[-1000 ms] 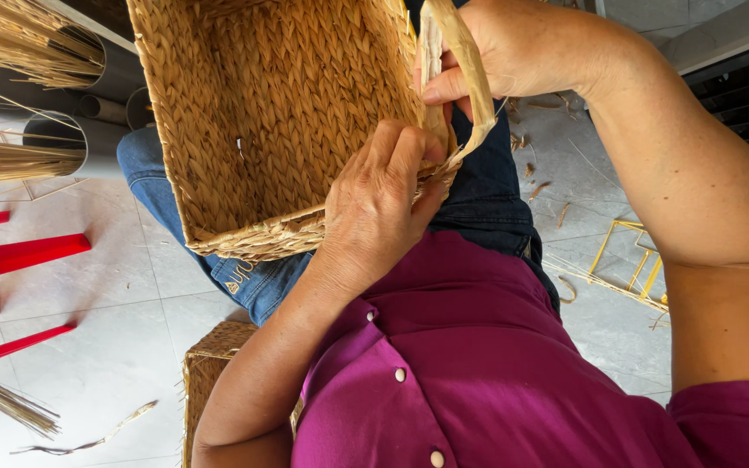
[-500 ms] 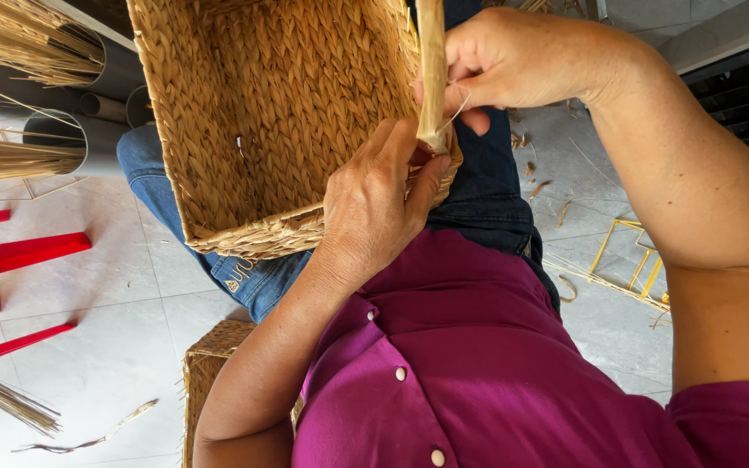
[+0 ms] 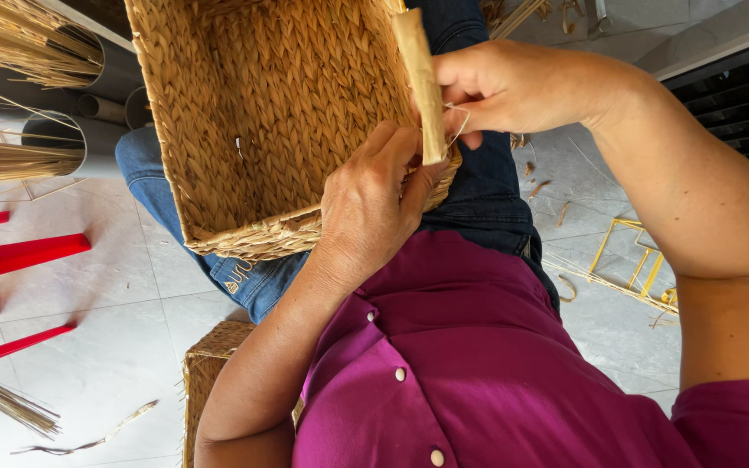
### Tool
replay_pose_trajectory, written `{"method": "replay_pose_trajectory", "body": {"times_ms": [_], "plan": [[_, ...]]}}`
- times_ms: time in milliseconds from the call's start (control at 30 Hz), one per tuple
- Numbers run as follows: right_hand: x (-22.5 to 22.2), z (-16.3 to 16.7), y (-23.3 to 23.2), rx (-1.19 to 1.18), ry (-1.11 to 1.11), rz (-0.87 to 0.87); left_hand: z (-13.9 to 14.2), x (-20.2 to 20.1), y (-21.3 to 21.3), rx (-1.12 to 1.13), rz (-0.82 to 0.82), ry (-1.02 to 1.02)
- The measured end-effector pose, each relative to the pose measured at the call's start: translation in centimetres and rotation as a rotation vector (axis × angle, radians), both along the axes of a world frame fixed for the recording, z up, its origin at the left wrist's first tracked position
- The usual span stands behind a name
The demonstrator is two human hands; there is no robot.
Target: The person sits with a woven basket on their lap and weaves a flat natural-fiber strip around the basket's rim, threading and tightening the strip along the edge. They rotate the basket as they work and continue binding successive sections of the rim by hand.
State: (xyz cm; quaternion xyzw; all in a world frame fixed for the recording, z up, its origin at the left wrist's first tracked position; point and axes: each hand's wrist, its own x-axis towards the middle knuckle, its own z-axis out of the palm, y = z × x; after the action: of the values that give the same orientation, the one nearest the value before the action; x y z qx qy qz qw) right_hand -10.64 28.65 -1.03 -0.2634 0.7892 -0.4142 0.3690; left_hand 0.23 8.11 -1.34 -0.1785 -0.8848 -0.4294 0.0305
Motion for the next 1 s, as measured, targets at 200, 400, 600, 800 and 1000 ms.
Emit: {"method": "replay_pose_trajectory", "body": {"times_ms": [200, 400, 600, 800, 1000], "plan": [[0.6, -0.8, 0.4, 0.071, 0.172, 0.047, -0.1, -0.1, -0.1, 0.061, 0.020, -0.016], [1.2, -1.0, -0.1, 0.134, 0.227, 0.024, 0.0, 0.0, 0.0, 0.021, 0.022, 0.008], [0.8, 0.0, 0.9, -0.021, 0.044, 0.005, 0.4, -0.2, 0.0, 0.034, 0.042, -0.007], [7.4, 0.7, 2.4, -0.248, 0.603, -0.418, 0.5, -0.7, 0.2, -0.039, 0.038, -0.155], [13.3, -3.4, 0.0, -0.298, 0.788, -0.599, 0.2, -1.5, -0.2, -0.048, -0.028, -0.256]]}}
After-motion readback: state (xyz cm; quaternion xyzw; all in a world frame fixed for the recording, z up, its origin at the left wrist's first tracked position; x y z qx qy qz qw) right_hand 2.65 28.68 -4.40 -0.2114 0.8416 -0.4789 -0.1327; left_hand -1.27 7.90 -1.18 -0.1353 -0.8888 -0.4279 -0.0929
